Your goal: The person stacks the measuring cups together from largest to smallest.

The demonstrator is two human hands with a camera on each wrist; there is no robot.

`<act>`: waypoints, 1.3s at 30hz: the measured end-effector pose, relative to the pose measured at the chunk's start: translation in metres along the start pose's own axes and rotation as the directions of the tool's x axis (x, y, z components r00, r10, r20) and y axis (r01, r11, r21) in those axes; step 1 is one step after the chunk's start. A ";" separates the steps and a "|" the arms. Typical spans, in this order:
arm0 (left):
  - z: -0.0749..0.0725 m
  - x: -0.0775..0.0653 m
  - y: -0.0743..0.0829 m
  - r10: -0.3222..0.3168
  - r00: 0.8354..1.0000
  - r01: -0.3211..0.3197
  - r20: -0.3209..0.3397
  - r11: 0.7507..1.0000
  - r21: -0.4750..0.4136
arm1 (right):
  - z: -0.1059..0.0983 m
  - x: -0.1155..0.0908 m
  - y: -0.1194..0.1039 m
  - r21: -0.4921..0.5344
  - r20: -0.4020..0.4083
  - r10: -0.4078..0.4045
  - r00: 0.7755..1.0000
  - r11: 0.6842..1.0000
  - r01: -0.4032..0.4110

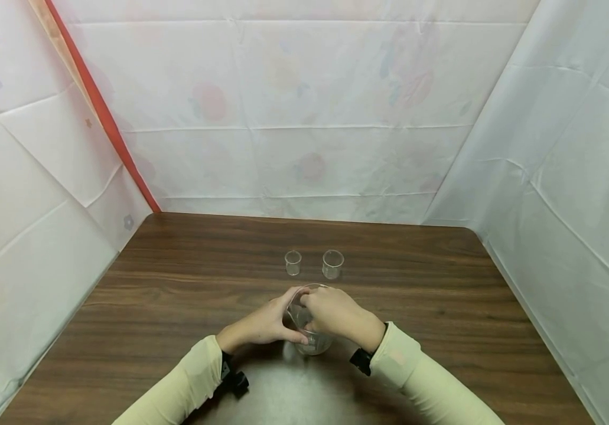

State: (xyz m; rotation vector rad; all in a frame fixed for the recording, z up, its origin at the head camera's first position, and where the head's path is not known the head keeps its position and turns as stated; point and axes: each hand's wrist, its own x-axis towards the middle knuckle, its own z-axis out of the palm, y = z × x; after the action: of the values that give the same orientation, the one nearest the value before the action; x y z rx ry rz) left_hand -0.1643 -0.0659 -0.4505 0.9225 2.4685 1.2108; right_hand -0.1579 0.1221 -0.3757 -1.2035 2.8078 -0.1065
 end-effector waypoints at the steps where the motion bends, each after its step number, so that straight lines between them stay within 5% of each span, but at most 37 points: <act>1: 0.000 0.000 0.000 0.000 1.000 0.000 -0.001 1.000 0.004 | 0.000 0.000 0.000 0.000 -0.005 -0.002 1.000 1.000 0.002; 39: 0.001 0.000 0.000 -0.036 0.999 0.036 0.007 0.999 -0.016 | -0.005 -0.007 0.000 -0.042 -0.121 -0.117 0.986 0.993 0.112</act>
State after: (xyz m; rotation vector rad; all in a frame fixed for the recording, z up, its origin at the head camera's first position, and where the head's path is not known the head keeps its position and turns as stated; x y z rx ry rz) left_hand -0.1639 -0.0655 -0.4512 0.8726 2.4557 1.2113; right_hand -0.1536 0.1269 -0.3703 -1.4140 2.8544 -0.1442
